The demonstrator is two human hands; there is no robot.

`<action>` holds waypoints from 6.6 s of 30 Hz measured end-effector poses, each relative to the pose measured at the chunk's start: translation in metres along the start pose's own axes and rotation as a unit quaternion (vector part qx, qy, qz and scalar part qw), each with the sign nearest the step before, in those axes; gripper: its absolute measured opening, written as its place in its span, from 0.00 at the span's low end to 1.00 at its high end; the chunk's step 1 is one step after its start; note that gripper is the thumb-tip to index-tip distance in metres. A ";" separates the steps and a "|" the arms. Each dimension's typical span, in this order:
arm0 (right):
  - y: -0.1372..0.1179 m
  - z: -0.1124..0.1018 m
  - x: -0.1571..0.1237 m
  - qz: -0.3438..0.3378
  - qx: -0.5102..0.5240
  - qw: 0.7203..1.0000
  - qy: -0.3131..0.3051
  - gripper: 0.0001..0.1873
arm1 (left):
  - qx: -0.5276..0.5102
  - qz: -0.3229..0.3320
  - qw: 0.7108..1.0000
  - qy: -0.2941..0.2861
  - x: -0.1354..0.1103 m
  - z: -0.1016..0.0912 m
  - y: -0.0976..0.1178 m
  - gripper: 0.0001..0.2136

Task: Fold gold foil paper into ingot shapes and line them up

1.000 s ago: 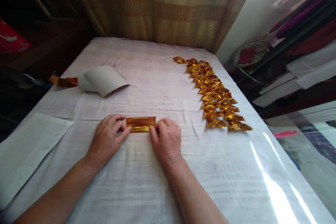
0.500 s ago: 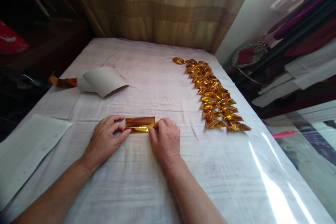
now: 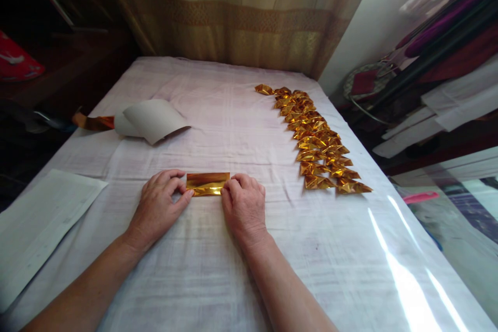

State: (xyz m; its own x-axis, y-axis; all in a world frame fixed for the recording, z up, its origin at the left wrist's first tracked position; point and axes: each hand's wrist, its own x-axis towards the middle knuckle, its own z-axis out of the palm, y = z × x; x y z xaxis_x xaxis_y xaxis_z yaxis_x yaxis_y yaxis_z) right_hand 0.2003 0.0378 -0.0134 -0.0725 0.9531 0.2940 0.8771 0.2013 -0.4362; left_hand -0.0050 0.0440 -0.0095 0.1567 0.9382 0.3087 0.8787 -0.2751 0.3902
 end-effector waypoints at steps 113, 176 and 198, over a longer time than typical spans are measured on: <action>0.019 -0.002 0.003 -0.038 0.167 0.985 0.028 0.10 | 0.061 0.198 0.978 -0.017 -0.035 -0.008 -0.019 0.18; -0.007 -0.006 -0.010 -0.196 0.166 0.963 0.087 0.25 | -0.198 0.155 0.964 0.084 -0.032 -0.017 -0.016 0.14; 0.010 -0.003 -0.007 -0.120 0.080 0.989 -0.017 0.05 | -0.052 0.085 0.995 0.027 -0.026 -0.008 -0.018 0.08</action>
State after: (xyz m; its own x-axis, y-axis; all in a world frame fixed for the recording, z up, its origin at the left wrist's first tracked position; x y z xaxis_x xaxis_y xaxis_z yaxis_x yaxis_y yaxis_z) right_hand 0.2108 0.0327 -0.0169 -0.2876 0.8806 0.3766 0.7466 0.4524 -0.4877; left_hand -0.0282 0.0226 -0.0178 0.2726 0.8645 0.4223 0.7895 -0.4519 0.4154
